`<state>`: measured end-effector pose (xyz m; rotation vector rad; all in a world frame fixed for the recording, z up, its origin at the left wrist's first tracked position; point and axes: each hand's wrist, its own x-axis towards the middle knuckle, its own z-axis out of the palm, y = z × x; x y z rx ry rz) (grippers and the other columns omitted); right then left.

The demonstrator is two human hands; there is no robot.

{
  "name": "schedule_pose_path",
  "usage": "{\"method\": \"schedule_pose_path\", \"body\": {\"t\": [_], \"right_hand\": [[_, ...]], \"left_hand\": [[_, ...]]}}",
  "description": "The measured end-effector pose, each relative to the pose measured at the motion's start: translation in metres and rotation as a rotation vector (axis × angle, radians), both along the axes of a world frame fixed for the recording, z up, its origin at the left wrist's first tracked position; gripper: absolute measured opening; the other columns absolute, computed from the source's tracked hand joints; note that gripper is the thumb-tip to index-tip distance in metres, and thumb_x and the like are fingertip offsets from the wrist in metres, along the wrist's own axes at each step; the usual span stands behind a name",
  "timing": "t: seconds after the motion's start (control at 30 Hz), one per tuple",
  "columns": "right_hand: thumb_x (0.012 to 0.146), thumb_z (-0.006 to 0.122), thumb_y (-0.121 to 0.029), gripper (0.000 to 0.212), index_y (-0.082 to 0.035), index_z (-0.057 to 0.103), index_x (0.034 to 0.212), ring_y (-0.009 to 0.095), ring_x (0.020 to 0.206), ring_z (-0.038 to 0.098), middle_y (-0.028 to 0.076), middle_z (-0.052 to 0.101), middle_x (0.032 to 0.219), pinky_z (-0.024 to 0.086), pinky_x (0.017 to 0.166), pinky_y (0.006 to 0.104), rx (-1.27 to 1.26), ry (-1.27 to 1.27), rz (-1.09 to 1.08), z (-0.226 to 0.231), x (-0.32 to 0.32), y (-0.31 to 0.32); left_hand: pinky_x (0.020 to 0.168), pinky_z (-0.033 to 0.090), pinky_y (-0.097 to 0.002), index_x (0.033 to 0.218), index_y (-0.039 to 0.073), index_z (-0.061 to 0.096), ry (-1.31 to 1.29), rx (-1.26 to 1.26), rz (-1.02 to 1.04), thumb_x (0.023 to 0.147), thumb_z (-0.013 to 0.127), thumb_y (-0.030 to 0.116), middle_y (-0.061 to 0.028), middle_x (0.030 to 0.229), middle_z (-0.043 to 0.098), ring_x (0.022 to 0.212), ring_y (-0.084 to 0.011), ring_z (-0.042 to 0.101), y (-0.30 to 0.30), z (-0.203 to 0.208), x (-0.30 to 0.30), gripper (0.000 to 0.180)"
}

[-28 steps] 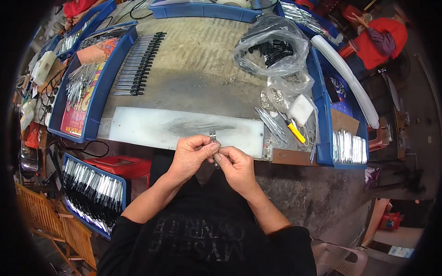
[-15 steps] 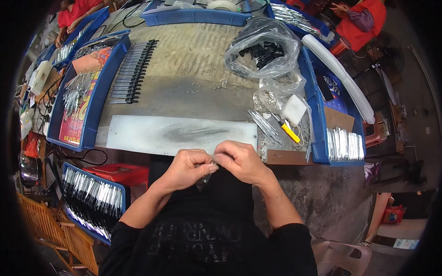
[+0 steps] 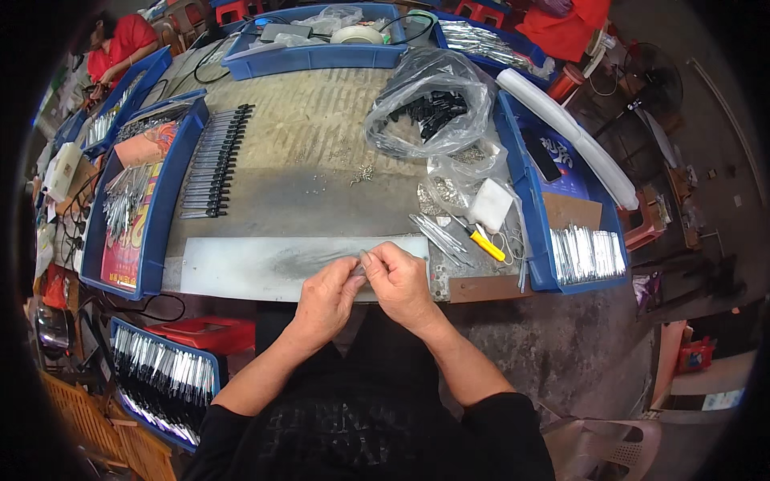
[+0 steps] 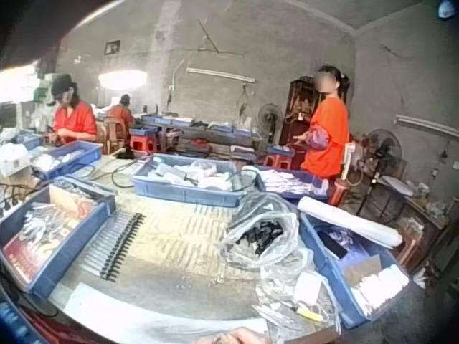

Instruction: The person attaches small plastic tips to metal stems by hand at a workbench.

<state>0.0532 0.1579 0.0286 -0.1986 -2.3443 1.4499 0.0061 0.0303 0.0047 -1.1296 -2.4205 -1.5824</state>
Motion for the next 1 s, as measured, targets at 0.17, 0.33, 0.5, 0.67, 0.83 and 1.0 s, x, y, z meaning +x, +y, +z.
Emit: {"method": "schedule_pose_path", "body": {"t": [0.17, 0.33, 0.5, 0.67, 0.83, 1.0], "right_hand": [[0.083, 0.058, -0.011, 0.017, 0.003, 0.055, 0.075, 0.014, 0.053, 0.052, 0.012, 0.058, 0.060, 0.041, 0.049, 0.0279, -0.136, 0.005, -0.029, -0.010, -0.012, 0.003], [0.084, 0.056, -0.028, 0.030, 0.001, 0.058, 0.077, 0.015, 0.058, 0.052, 0.013, 0.057, 0.065, 0.042, 0.056, 0.0319, 0.270, -0.256, 0.236, 0.010, -0.058, 0.050], [0.078, 0.054, -0.019, 0.023, -0.001, 0.063, 0.086, 0.036, 0.079, 0.060, 0.021, 0.062, 0.082, 0.046, 0.072, 0.0422, 0.583, -0.028, -0.139, 0.018, -0.150, 0.135], [0.077, 0.058, -0.022, 0.025, 0.000, 0.063, 0.089, 0.036, 0.092, 0.058, 0.021, 0.062, 0.091, 0.045, 0.079, 0.0426, 0.850, -0.252, -0.191, -0.004, -0.214, 0.187], [0.078, 0.057, -0.020, 0.025, 0.001, 0.062, 0.091, 0.037, 0.096, 0.056, 0.022, 0.060, 0.099, 0.045, 0.083, 0.0433, 0.917, -0.350, -0.263, -0.019, -0.231, 0.177], [0.075, 0.055, -0.012, 0.022, 0.003, 0.062, 0.089, 0.038, 0.094, 0.057, 0.023, 0.060, 0.097, 0.046, 0.081, 0.0430, 1.011, -0.428, -0.060, -0.020, -0.227, 0.177]], "left_hand": [[0.048, 0.044, -0.0355, 0.086, 0.004, 0.054, 0.323, -0.083, 0.077, 0.077, 0.060, 0.006, -0.0101, 0.068, 0.056, 0.056, -0.0274, 0.056, 0.001, 0.000, -0.014, 0.011], [0.045, 0.045, -0.0323, 0.077, 0.007, 0.051, 0.436, -0.236, 0.123, 0.077, 0.060, 0.014, -0.0046, 0.061, 0.052, 0.052, -0.0202, 0.056, -0.007, -0.008, -0.035, 0.012], [0.044, 0.045, -0.0314, 0.078, 0.006, 0.052, 0.456, -0.308, 0.141, 0.077, 0.061, 0.015, -0.0044, 0.062, 0.051, 0.052, -0.0192, 0.056, -0.007, -0.009, -0.039, 0.013], [0.044, 0.045, -0.0306, 0.080, 0.006, 0.052, 0.466, -0.302, 0.118, 0.076, 0.062, 0.015, -0.0041, 0.061, 0.050, 0.052, -0.0184, 0.055, -0.006, -0.009, -0.040, 0.014], [0.044, 0.045, -0.0297, 0.080, 0.006, 0.051, 0.434, -0.285, 0.107, 0.076, 0.061, 0.013, -0.0039, 0.060, 0.049, 0.052, -0.0182, 0.055, -0.007, -0.009, -0.041, 0.013], [0.044, 0.043, -0.0330, 0.081, 0.004, 0.052, 0.376, -0.220, 0.085, 0.073, 0.063, 0.006, -0.0069, 0.060, 0.050, 0.050, -0.0225, 0.054, -0.007, -0.009, -0.042, 0.013]]}}
